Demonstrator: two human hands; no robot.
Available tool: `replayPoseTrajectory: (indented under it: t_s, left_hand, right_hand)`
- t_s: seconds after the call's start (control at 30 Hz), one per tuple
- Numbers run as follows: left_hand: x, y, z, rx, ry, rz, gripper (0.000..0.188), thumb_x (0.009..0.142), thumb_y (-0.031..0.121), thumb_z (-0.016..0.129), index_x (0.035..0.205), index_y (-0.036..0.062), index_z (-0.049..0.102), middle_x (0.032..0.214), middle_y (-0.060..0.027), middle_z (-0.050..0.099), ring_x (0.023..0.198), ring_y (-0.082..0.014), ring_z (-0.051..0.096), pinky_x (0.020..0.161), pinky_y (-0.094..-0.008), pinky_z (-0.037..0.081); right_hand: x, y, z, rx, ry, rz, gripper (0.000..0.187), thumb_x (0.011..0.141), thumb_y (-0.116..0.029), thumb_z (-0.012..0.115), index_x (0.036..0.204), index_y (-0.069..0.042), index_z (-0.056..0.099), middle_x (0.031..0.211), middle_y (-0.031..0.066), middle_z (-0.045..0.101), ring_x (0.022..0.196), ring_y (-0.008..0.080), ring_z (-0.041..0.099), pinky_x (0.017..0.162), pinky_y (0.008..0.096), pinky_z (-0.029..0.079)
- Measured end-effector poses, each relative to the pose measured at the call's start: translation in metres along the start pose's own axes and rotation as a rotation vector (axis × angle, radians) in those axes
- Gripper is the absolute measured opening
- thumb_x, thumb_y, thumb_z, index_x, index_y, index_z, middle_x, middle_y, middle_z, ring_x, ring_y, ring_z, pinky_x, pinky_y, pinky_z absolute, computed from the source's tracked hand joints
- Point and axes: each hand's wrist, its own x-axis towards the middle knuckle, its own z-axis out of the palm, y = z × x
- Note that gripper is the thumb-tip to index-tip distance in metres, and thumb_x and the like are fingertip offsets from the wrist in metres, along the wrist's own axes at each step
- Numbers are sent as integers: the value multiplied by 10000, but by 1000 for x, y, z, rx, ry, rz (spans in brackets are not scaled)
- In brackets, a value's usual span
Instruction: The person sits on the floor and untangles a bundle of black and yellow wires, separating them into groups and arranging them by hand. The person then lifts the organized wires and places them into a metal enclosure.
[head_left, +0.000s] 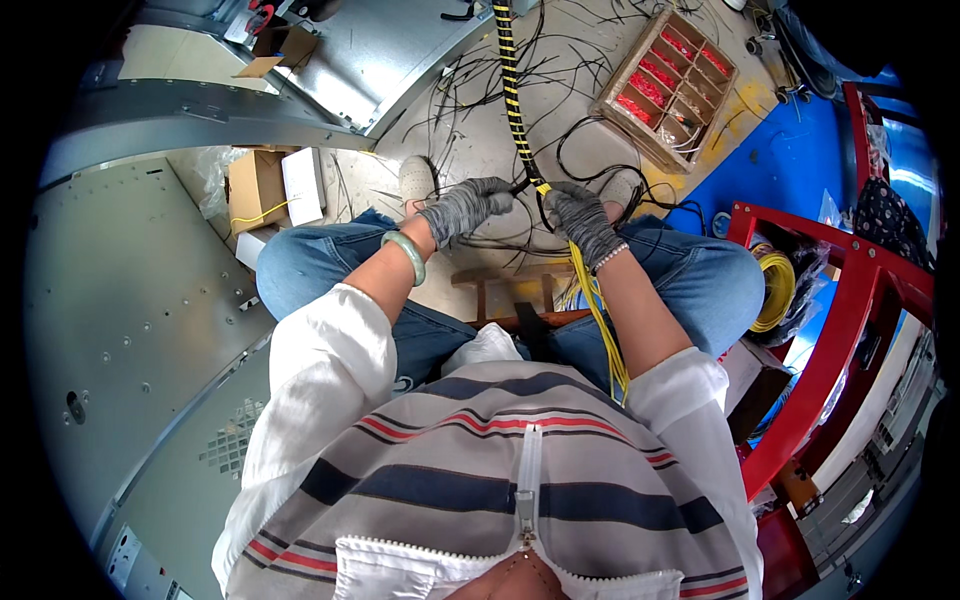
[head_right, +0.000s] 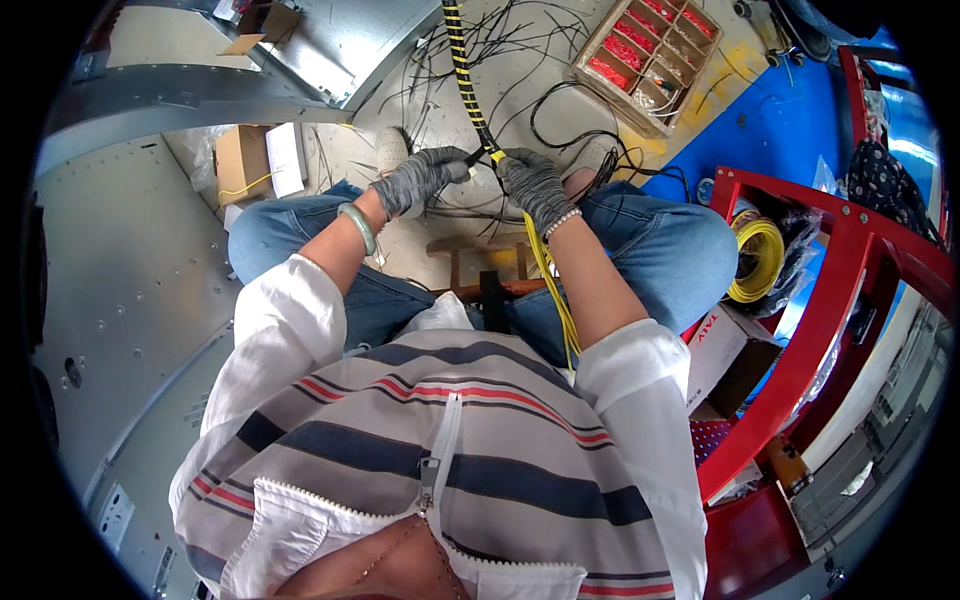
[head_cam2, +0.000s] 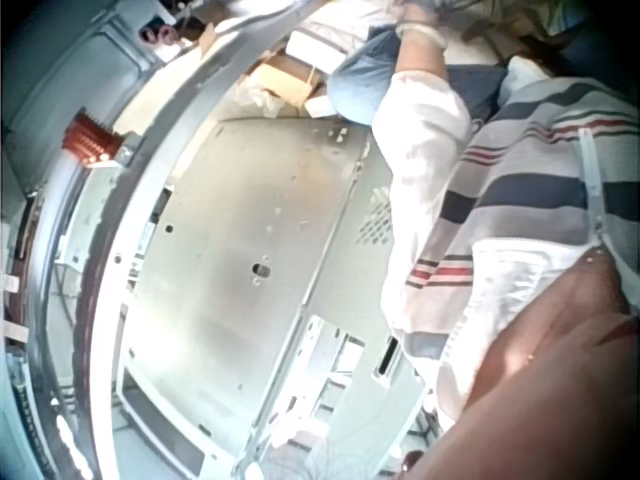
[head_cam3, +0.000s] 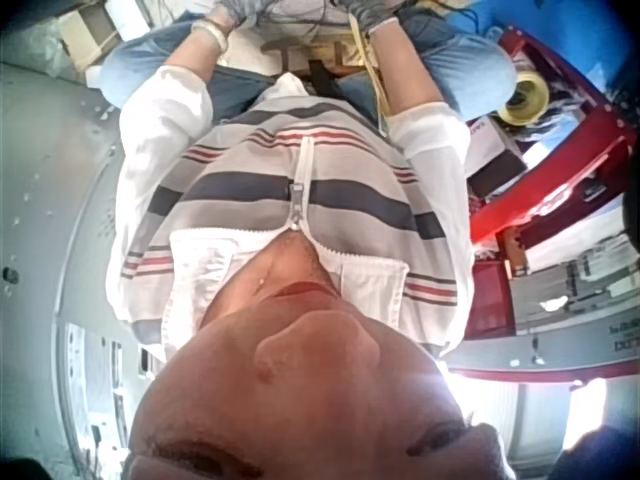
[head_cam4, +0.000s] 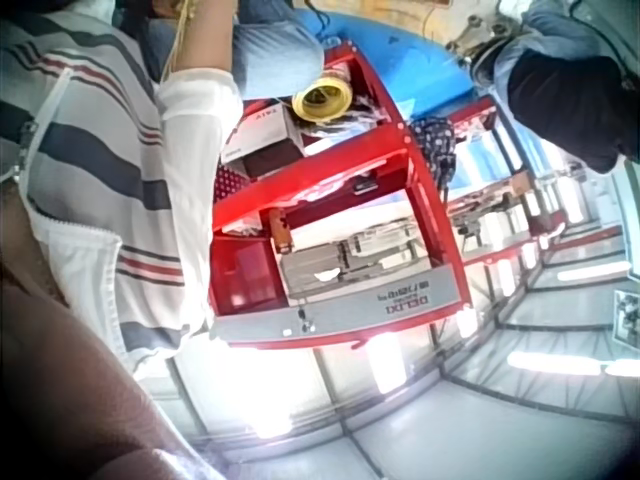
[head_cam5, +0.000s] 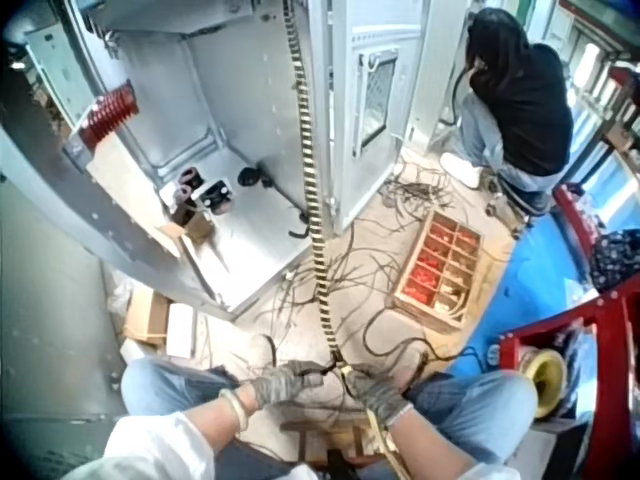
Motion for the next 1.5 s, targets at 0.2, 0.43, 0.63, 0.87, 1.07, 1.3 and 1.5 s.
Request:
replayPoseTrajectory:
  t_s: [0.2,0.43,0.63,0.87,1.07,1.3,1.5]
  left_hand:
    - [5,4,3,-551,-244,73,314,845,132,492,1129,-1,472,1069,-105,541,869,-160,565,746,-269,479]
    - [5,15,6,-826,-451,-20,347,872,99,436,1202,-3,399,1118,-113,517,987,-170,535,842,-261,442]
    - [41,12,-4,21,-376,182,329,775,-18,506,1103,3,510,1001,-93,588,904,-161,541,850,-252,405]
    - [47,12,10,313,-167,292,258,765,42,561,1023,45,570,940,-110,607,878,-201,558,811,-277,422]
    - [28,20,25,594,70,508,254,820,162,503,1037,45,562,1037,-155,556,962,-297,517,849,-336,417]
    - [14,54,7,963,-40,371,259,828,202,480,1022,57,571,970,-136,582,939,-292,525,808,-352,423]
    - [16,39,-13,556,-58,192,263,809,246,539,1010,82,576,853,-135,612,825,-268,578,752,-335,438]
  right_hand:
    - [-6,-2,-1,-9,0,13,225,785,-128,518,985,-40,573,630,-19,521,477,71,457,400,207,366]
    - [-16,-4,-11,43,-120,19,256,819,-176,534,1035,-40,536,719,-2,548,549,59,470,428,191,380]
    - [-31,-15,-7,-172,-36,8,246,820,-164,527,1031,-38,533,736,-4,551,537,73,463,401,212,377]
    - [-30,-17,-20,48,-28,206,292,824,-108,510,1106,-44,474,728,11,506,527,107,467,377,235,368]
    - [-23,-5,-33,-9,-29,79,306,820,-68,499,1122,-41,463,729,18,503,522,114,470,361,243,371]
    - [-33,-16,-14,-159,-15,-46,219,823,-90,495,1028,-34,546,665,-22,504,505,57,435,446,182,364]
    - [-30,-14,-16,-5,-101,-41,229,812,-84,499,1030,-30,540,684,-16,518,510,60,455,423,189,363]
